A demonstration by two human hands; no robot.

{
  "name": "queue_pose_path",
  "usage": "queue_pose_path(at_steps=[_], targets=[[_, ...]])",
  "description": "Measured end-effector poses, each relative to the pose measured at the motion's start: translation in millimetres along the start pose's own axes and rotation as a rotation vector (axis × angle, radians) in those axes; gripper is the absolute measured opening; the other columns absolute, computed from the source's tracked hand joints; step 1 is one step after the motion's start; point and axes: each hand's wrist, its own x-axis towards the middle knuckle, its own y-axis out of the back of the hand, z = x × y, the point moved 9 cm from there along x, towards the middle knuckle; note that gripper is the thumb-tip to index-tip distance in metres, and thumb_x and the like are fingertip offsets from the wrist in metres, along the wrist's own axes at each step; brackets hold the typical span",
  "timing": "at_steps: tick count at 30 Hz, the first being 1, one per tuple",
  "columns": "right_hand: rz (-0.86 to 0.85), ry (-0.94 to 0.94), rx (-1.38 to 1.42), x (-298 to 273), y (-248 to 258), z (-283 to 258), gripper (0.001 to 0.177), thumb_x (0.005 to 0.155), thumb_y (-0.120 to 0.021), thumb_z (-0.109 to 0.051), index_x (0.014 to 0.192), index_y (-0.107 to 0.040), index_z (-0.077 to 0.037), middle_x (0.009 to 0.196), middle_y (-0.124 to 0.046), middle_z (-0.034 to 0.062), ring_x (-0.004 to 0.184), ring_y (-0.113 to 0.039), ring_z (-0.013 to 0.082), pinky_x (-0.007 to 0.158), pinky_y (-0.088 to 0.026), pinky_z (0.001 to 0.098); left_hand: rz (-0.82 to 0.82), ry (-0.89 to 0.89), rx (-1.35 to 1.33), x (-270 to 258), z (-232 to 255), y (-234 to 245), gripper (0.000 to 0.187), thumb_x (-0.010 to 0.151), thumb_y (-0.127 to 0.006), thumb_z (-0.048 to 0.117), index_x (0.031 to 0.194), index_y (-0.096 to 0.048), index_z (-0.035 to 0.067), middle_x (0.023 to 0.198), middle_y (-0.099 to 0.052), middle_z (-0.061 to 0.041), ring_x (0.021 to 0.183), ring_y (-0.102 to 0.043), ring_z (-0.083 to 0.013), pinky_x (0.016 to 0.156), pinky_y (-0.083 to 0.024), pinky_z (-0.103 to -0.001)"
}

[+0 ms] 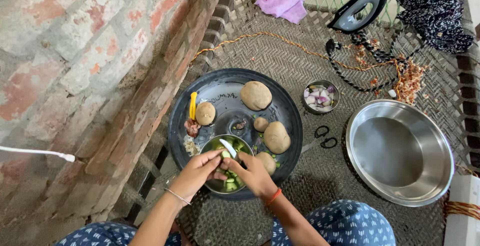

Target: The person peels several potatoes using a peeler and a knife, removing the skin and placing the peeled potatoes into a metal bowl. The person also handles a small bowl of chopped green vegetables and a bowl of chopped onions.

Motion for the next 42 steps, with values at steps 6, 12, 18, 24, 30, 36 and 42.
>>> queue_pose_path(at_steps=[6, 12, 18, 24, 30, 36, 42], targets=[[0.113, 0.348, -0.427, -19.6, 13.0, -71.9, 0.045, 0.086, -0.074, -0.044, 0.090, -0.066, 0.000, 0.059, -0.064, 0.0167, 0.054, -0.066, 0.0340, 0.051, -0.048, 0.0436, -0.005, 0.060, -0.052, -7.4, 3.1, -7.3, 0.038, 0.098, -0.061, 0.019, 0.129, -0.068, -0.002, 0.101, -0.073, -0.005, 0.089, -0.070, -0.0118, 0.083, -0.059, -0.027], [0.144, 0.372, -0.528, -24.9, 10.5, -81.8, 0.038, 0.088, -0.072, -0.037, 0.089, -0.062, 0.000, 0.057, -0.063, 0.0171, 0.054, -0.066, 0.0356, 0.052, -0.047, 0.0464, -0.013, -0.010, -0.103, -9.2, 6.7, -8.2, 0.033, 0.095, -0.069, 0.014, 0.122, -0.074, -0.005, 0.098, -0.075, -0.003, 0.084, -0.065, -0.0088, 0.078, -0.055, -0.025], [0.122, 0.327, -0.512, -19.2, 7.0, -66.4, 0.035, 0.092, -0.070, -0.034, 0.090, -0.058, 0.000, 0.063, -0.065, 0.0185, 0.058, -0.066, 0.0370, 0.053, -0.047, 0.0477, 0.095, 0.031, -0.148, -3.1, -3.3, -2.6, 0.032, 0.095, -0.067, 0.014, 0.120, -0.074, -0.005, 0.099, -0.076, -0.004, 0.085, -0.068, -0.0093, 0.080, -0.056, -0.025], [0.134, 0.295, -0.429, -19.7, 6.2, -60.9, 0.025, 0.095, -0.066, -0.029, 0.094, -0.064, -0.004, 0.062, -0.064, 0.0156, 0.056, -0.066, 0.0361, 0.051, -0.048, 0.0458, 0.021, -0.118, -0.104, -7.5, 14.7, -8.5, 0.028, 0.097, -0.066, 0.009, 0.118, -0.076, -0.006, 0.098, -0.074, -0.007, 0.081, -0.063, -0.0086, 0.077, -0.055, -0.024], [0.200, 0.404, -0.598, -20.2, 20.0, -82.4, 0.038, 0.084, -0.075, -0.039, 0.084, -0.063, -0.003, 0.051, -0.059, 0.0135, 0.047, -0.062, 0.0349, 0.046, -0.046, 0.0464, 0.136, -0.068, -0.035, -10.6, 18.2, -13.7, 0.019, 0.092, -0.072, 0.011, 0.107, -0.072, -0.001, 0.091, -0.072, -0.004, 0.081, -0.067, -0.0084, 0.077, -0.059, -0.023], [0.224, 0.500, -0.675, -29.2, 15.6, -98.2, 0.038, 0.082, -0.076, -0.039, 0.077, -0.061, -0.005, 0.050, -0.056, 0.0117, 0.045, -0.059, 0.0334, 0.047, -0.044, 0.0448, 0.226, -0.090, 0.063, -13.1, 18.9, -9.5, 0.020, 0.089, -0.076, 0.015, 0.099, -0.075, -0.003, 0.082, -0.073, -0.004, 0.073, -0.067, -0.0088, 0.068, -0.056, -0.024], [0.258, 0.557, -0.648, -32.2, 15.0, -100.5, 0.036, 0.083, -0.077, -0.036, 0.076, -0.059, -0.005, 0.059, -0.060, 0.0114, 0.048, -0.060, 0.0325, 0.048, -0.043, 0.0438, 0.251, -0.093, 0.053, -10.5, 12.1, -4.4, 0.019, 0.086, -0.079, 0.013, 0.095, -0.075, -0.003, 0.078, -0.073, -0.003, 0.069, -0.065, -0.0076, 0.064, -0.053, -0.023]])
